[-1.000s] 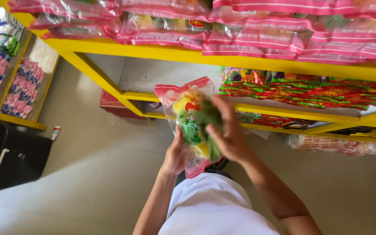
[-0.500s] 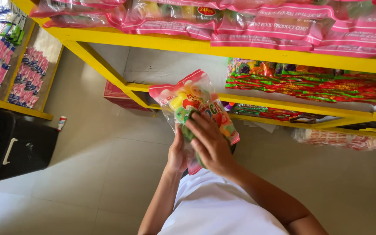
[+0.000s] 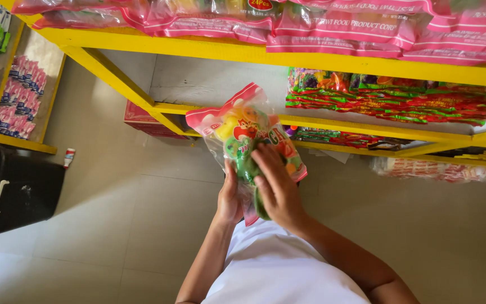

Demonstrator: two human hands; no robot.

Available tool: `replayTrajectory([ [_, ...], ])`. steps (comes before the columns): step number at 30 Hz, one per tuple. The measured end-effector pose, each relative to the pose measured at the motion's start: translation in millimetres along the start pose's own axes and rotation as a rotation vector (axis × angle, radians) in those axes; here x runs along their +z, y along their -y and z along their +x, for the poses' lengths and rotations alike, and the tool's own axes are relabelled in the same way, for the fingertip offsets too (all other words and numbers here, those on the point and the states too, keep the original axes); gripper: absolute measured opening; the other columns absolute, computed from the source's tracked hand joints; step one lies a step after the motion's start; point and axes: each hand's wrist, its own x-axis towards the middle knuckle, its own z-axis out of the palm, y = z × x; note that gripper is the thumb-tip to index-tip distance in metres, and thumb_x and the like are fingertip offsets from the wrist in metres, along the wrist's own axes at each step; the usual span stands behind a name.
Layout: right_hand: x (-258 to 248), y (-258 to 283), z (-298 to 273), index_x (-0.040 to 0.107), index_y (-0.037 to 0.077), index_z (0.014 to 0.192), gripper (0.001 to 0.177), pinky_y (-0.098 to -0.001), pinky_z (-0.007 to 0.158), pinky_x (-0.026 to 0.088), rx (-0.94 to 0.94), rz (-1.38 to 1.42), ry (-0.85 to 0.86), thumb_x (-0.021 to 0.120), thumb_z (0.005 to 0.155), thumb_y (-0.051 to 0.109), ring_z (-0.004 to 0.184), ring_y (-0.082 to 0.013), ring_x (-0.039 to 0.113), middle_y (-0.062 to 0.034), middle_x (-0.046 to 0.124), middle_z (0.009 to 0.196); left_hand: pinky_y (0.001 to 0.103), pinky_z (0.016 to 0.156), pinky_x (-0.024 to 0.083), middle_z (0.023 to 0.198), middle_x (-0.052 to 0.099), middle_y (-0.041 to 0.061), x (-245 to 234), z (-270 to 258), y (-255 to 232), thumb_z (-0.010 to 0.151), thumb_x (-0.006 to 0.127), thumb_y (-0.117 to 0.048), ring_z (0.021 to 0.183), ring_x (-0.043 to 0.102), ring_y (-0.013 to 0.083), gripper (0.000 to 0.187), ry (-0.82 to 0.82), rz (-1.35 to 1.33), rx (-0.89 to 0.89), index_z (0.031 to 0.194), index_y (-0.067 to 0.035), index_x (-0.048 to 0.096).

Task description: Wiping down a bag of candy with a cleaning cloth in a grocery store aisle.

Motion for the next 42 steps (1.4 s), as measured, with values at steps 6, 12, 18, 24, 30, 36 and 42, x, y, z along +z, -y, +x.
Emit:
replayTrajectory([
  [6, -11.9, -52.2, 36.9, 0.038, 0.009, 0.159, 0.047, -0.0572, 0.123, 0.027, 0.043, -0.088, -0.041, 0.040, 0.113, 0.020, 0.150, -0.0408, 0.032, -0.0221, 0.035, 0.162, 0.067, 0.115, 0.030, 0.165, 0.032, 0.024, 69.4, -14.1, -17.7, 0.110, 0.040, -0.042, 0.148, 0.033, 0.0437, 0.070, 0.132, 0.164, 0.057, 0.167, -0.035, -0.001],
  [12, -10.5, -68.9, 22.0, 0.038, 0.011, 0.159, 0.046, -0.0568, 0.121, 0.030, 0.171, 0.061, -0.092, 0.039, 0.114, 0.024, 0.142, -0.0397, 0.045, -0.0236, 0.047, 0.152, 0.066, 0.116, 0.030, 0.167, 0.028, 0.023, 75.7, -17.2, -20.9, 0.110, 0.041, -0.040, 0.149, 0.031, 0.0422, 0.071, 0.131, 0.169, 0.079, 0.167, -0.031, -0.001],
  [18, 1.7, -20.5, 14.6, 0.060, 0.002, 0.140, 0.039, -0.0491, 0.114, 0.044, 0.078, 0.181, -0.241, 0.061, 0.103, 0.013, 0.133, -0.0337, 0.058, -0.0174, 0.064, 0.137, 0.071, 0.114, 0.029, 0.165, 0.029, 0.024, 33.9, -4.2, -3.2, 0.109, 0.039, -0.043, 0.148, 0.033, 0.0467, 0.070, 0.093, 0.120, 0.005, 0.166, -0.036, -0.002],
  [24, -30.7, -2.0, 86.5, 0.016, 0.012, 0.166, 0.061, -0.0458, 0.135, 0.032, -0.161, 0.267, -0.750, 0.050, 0.116, 0.015, 0.151, -0.0277, 0.044, -0.0166, 0.036, 0.165, 0.070, 0.115, 0.029, 0.161, 0.039, 0.024, 27.3, -9.6, 26.0, 0.110, 0.043, -0.041, 0.145, 0.036, 0.0495, 0.068, -0.056, -0.068, -0.126, 0.166, -0.033, 0.006],
  [30, -23.2, -21.5, 60.6, 0.047, 0.006, 0.150, 0.043, -0.0518, 0.117, 0.037, -0.104, 0.007, -0.125, 0.053, 0.108, 0.013, 0.136, -0.0379, 0.050, -0.0204, 0.052, 0.143, 0.068, 0.113, 0.036, 0.152, 0.050, 0.025, 38.6, -9.4, 16.6, 0.105, 0.047, -0.044, 0.136, 0.049, 0.0477, 0.064, -0.194, -0.158, -0.243, 0.164, -0.037, 0.023],
  [36, -9.4, -16.0, 19.0, 0.070, 0.020, 0.133, 0.040, -0.0499, 0.106, 0.046, -0.181, -0.203, 0.043, 0.072, 0.095, 0.033, 0.122, -0.0365, 0.060, -0.0108, 0.066, 0.126, 0.061, 0.101, 0.054, 0.132, 0.066, 0.027, -54.7, -3.2, 44.3, 0.106, 0.046, -0.049, 0.115, 0.068, 0.0423, 0.057, -0.136, -0.122, -0.209, 0.151, -0.017, 0.052],
  [42, -28.8, -41.7, 25.5, 0.068, 0.016, 0.132, 0.031, -0.0509, 0.101, 0.050, -0.082, -0.252, -0.090, 0.066, 0.102, 0.023, 0.110, -0.0364, 0.063, -0.0154, 0.064, 0.116, 0.068, 0.112, 0.035, 0.161, 0.038, 0.023, 35.2, -8.1, 8.1, 0.111, 0.042, -0.039, 0.143, 0.040, 0.0460, 0.065, -0.007, 0.027, -0.066, 0.166, -0.031, 0.009],
])
